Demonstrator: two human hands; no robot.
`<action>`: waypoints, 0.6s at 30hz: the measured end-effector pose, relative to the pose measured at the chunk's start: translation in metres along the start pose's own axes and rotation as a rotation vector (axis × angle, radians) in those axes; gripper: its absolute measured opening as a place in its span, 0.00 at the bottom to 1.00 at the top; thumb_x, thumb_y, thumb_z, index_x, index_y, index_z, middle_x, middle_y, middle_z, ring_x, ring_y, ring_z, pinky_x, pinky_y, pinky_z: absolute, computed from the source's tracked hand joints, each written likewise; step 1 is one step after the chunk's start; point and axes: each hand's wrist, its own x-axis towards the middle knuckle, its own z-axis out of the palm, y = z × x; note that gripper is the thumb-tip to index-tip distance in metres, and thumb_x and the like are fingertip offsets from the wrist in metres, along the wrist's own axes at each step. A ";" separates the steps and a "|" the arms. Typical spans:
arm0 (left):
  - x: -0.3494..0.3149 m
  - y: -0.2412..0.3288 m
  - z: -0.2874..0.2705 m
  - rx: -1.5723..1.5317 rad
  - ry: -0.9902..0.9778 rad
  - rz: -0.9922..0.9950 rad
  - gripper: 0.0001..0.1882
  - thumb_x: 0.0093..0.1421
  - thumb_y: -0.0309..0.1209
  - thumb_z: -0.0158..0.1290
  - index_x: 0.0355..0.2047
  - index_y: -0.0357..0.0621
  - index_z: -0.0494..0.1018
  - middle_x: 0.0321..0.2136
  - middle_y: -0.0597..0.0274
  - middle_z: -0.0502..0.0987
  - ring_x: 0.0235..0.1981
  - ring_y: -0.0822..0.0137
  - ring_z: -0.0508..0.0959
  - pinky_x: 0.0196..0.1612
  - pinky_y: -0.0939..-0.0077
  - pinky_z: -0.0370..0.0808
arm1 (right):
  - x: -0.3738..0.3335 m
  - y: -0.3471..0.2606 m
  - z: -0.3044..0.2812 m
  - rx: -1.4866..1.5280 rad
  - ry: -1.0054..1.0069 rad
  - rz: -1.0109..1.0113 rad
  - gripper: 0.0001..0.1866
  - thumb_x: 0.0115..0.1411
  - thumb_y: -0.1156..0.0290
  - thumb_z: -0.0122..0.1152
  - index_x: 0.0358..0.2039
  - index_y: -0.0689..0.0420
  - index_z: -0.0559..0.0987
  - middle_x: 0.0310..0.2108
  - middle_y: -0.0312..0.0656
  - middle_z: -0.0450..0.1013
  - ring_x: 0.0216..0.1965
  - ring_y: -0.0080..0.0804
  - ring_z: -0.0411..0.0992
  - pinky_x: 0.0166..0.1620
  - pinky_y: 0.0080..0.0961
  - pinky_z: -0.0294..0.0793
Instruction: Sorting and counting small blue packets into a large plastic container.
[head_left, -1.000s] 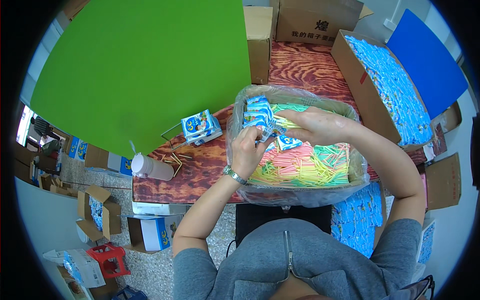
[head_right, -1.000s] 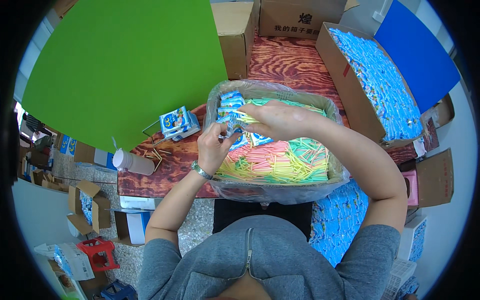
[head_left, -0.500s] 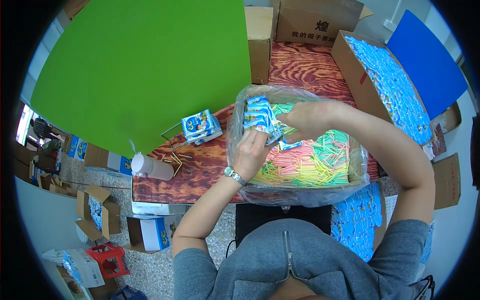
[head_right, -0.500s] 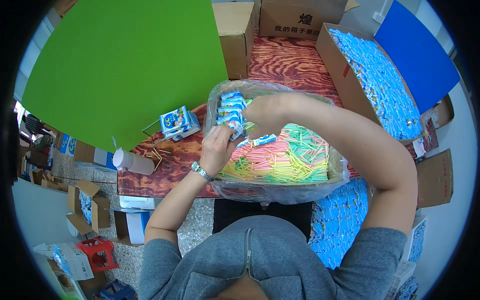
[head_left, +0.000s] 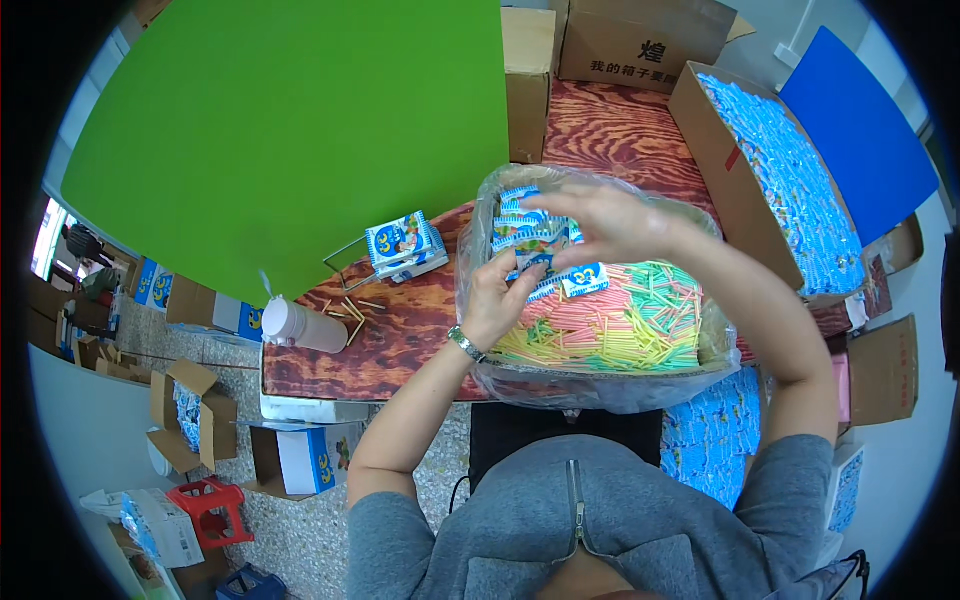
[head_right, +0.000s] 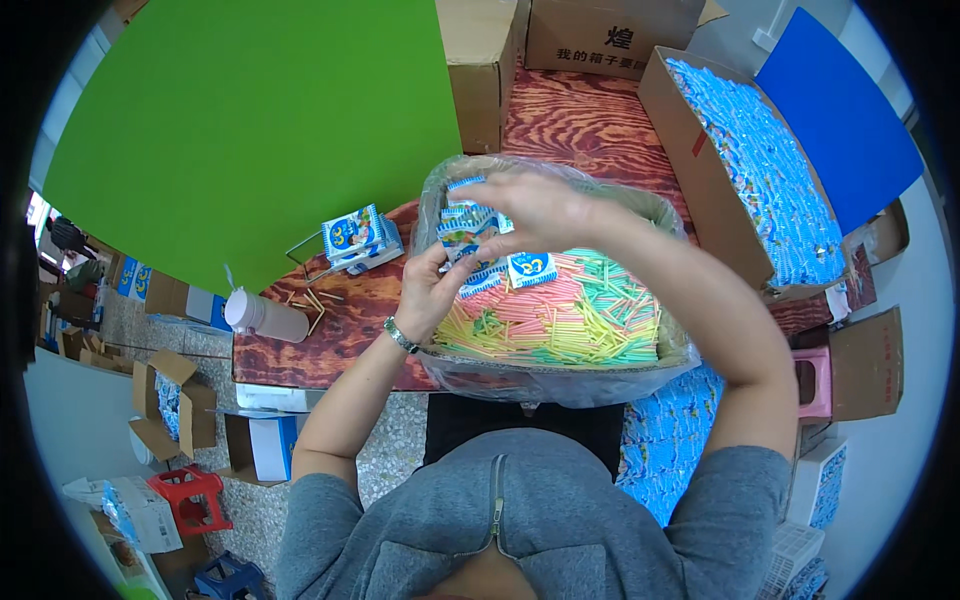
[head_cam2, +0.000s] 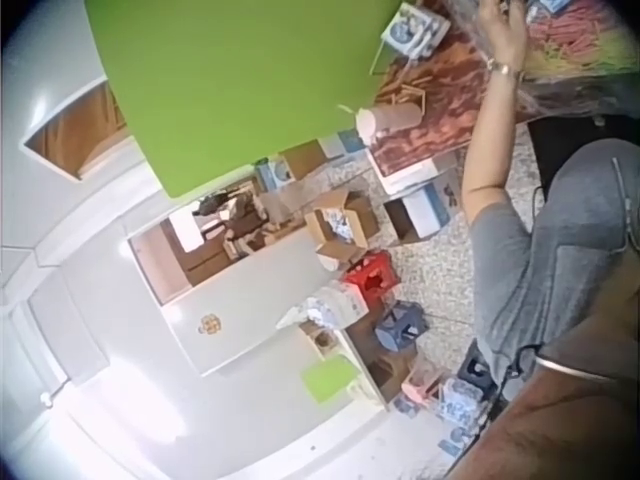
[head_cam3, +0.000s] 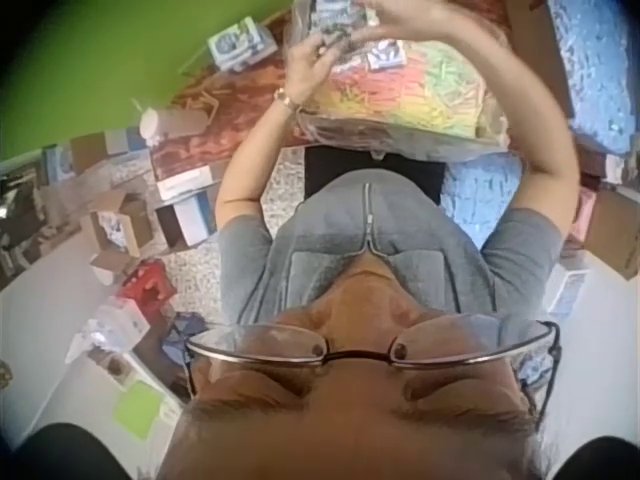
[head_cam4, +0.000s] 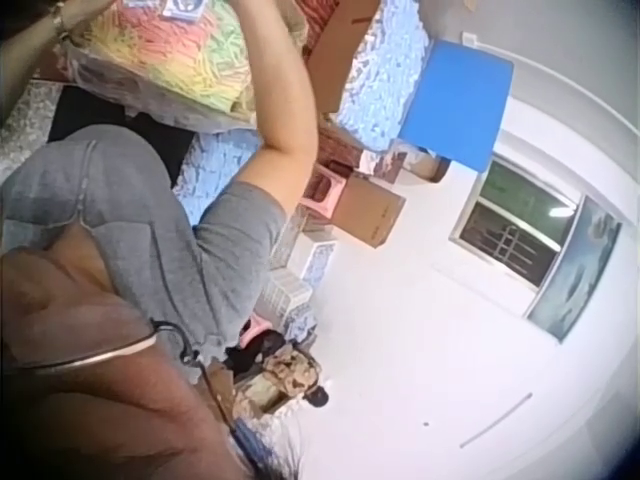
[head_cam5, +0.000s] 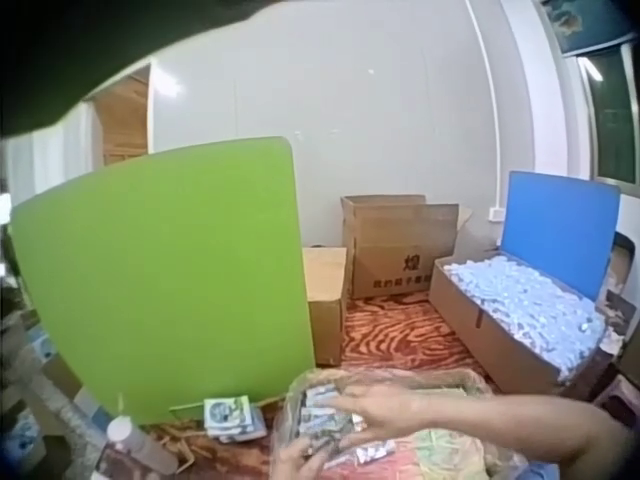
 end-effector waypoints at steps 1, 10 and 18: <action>-0.001 -0.001 -0.004 0.031 -0.037 -0.096 0.09 0.57 0.25 0.57 0.39 0.38 0.75 0.29 0.54 0.77 0.34 0.57 0.79 0.38 0.69 0.74 | 0.000 0.004 0.017 0.129 -0.054 0.100 0.27 0.55 0.61 0.66 0.54 0.57 0.73 0.42 0.54 0.75 0.41 0.52 0.75 0.46 0.42 0.74; -0.014 -0.020 0.006 0.646 -0.289 0.218 0.11 0.55 0.27 0.56 0.39 0.36 0.73 0.35 0.49 0.75 0.39 0.49 0.75 0.44 0.59 0.73 | 0.003 0.033 0.112 0.278 0.074 0.470 0.26 0.56 0.64 0.64 0.54 0.54 0.69 0.43 0.54 0.74 0.44 0.53 0.74 0.46 0.43 0.73; -0.007 -0.036 0.019 0.995 -0.578 0.206 0.09 0.54 0.29 0.54 0.31 0.34 0.72 0.36 0.51 0.72 0.41 0.52 0.75 0.42 0.63 0.77 | -0.046 0.054 0.095 -0.073 -0.124 0.933 0.32 0.51 0.48 0.66 0.47 0.58 0.67 0.37 0.56 0.76 0.41 0.55 0.76 0.42 0.47 0.74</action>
